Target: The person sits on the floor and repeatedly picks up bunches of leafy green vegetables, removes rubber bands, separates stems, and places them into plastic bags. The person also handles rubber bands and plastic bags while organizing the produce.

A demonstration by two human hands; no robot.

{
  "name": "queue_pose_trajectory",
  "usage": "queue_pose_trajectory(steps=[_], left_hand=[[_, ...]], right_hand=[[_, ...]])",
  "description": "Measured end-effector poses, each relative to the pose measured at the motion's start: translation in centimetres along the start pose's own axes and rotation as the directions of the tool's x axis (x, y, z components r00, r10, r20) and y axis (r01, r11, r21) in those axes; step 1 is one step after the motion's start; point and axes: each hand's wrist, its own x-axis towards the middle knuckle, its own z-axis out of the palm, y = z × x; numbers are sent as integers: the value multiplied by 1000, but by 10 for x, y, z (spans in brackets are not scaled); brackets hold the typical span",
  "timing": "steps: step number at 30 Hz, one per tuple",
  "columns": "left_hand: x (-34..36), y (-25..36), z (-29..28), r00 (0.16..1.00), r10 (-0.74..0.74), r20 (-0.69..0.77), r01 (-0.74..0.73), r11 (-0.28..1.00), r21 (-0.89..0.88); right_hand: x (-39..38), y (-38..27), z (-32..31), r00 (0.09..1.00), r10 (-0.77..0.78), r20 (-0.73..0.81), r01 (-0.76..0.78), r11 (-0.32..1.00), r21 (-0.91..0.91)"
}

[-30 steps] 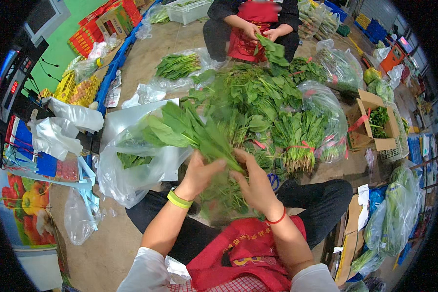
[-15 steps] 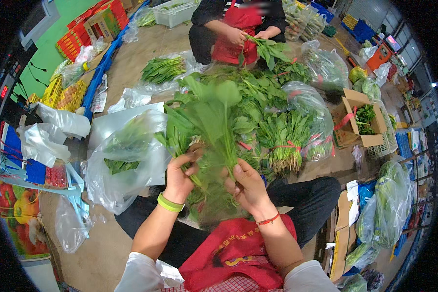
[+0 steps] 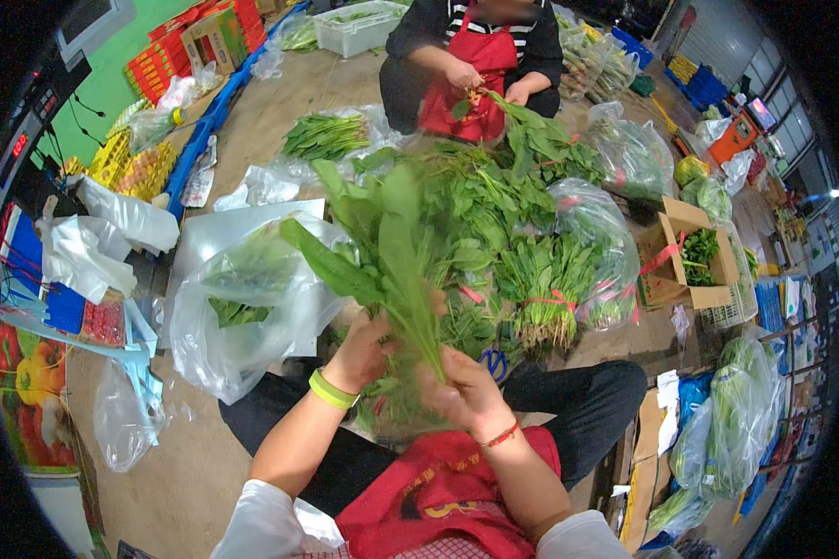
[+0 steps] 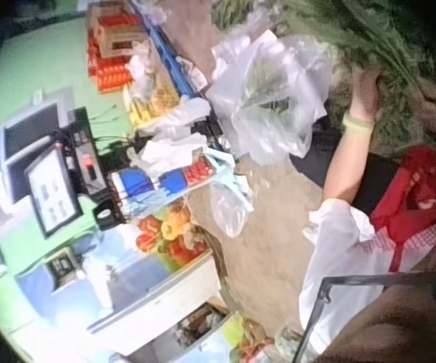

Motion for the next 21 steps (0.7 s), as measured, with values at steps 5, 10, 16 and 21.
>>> queue_pose_trajectory(steps=[5,10,16,21], left_hand=[[-6,-2,-4,997,9,72,-16,994,108],[-6,13,10,987,122,-104,-94,965,243],[-4,9,4,990,95,-100,-73,976,206],[-1,2,-5,994,82,-77,-74,991,113]], right_hand=[[7,12,2,981,134,138,-163,961,225],[12,20,3,923,-299,-243,118,820,-559],[11,19,16,827,-545,-140,150,452,-879],[15,24,26,715,-697,-58,281,363,-889]])
